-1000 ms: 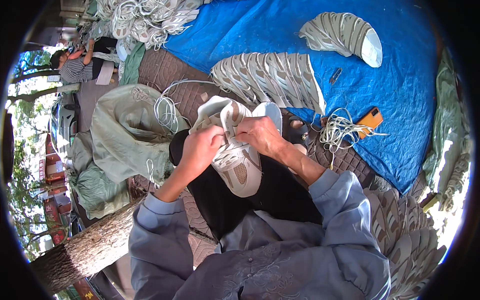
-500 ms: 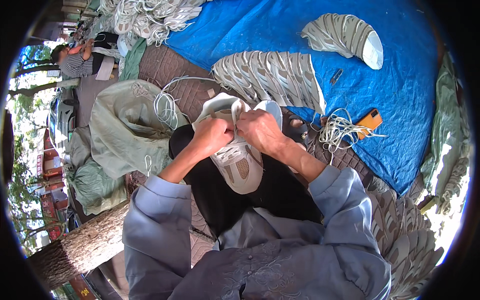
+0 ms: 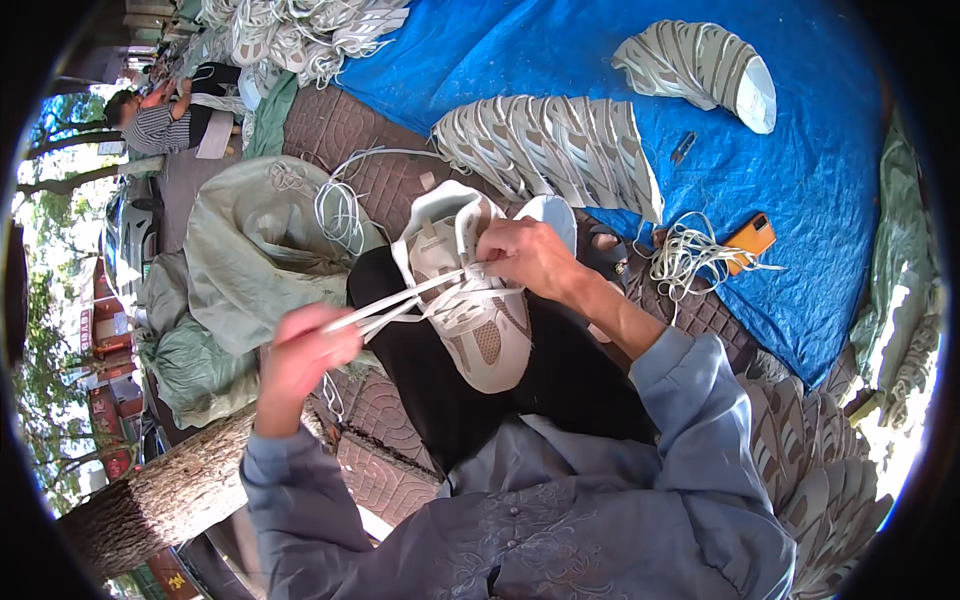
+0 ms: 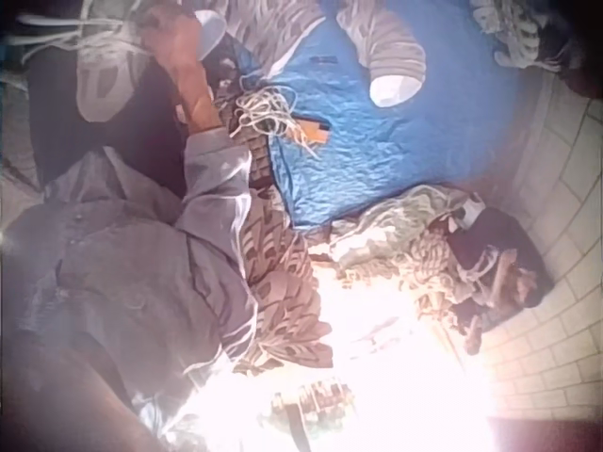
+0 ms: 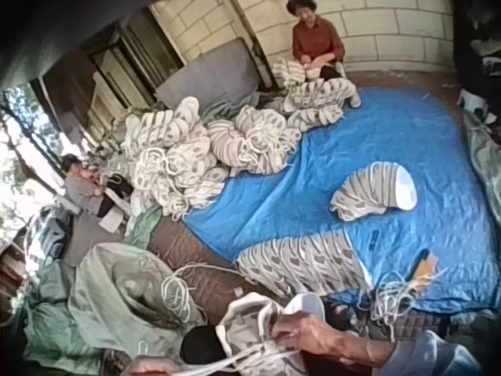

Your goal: The person is sitting on a mat outdoors, lacing a white sneaker. They repeatedly thread the white shoelace through the eyelets of the shoe, pulling it tight to secure the fit.

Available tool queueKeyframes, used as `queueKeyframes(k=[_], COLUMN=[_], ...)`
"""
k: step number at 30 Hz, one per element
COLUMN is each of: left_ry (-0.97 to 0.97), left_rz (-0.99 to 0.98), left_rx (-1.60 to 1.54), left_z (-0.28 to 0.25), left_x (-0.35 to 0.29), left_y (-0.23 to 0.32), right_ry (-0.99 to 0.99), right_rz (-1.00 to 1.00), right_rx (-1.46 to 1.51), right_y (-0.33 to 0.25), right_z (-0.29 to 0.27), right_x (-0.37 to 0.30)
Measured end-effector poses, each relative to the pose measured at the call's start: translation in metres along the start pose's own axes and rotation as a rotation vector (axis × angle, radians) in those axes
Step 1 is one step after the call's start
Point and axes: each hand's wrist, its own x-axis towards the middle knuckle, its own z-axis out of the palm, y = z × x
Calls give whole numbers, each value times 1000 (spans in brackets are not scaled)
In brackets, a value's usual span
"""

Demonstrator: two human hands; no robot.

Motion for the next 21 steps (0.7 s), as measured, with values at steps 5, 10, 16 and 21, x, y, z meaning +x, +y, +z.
queueKeyframes(k=[5, 10, 16, 21], left_ry=[42, -70, 118, 505], left_rz=[738, 602, 583, 410], left_rx=[-595, -509, -603, -623], left_z=[-9, -3, -66, -196], left_x=[-42, -3, 21, 37], left_y=[28, 46, 37, -42], right_ry=[-33, 7, -61, 490], right_rz=[42, -369, 64, 264], right_rx=[-60, -236, 331, 407], right_y=[-20, -86, -56, 14], right_z=[-12, 25, 9, -120], right_x=[6, 13, 42, 84])
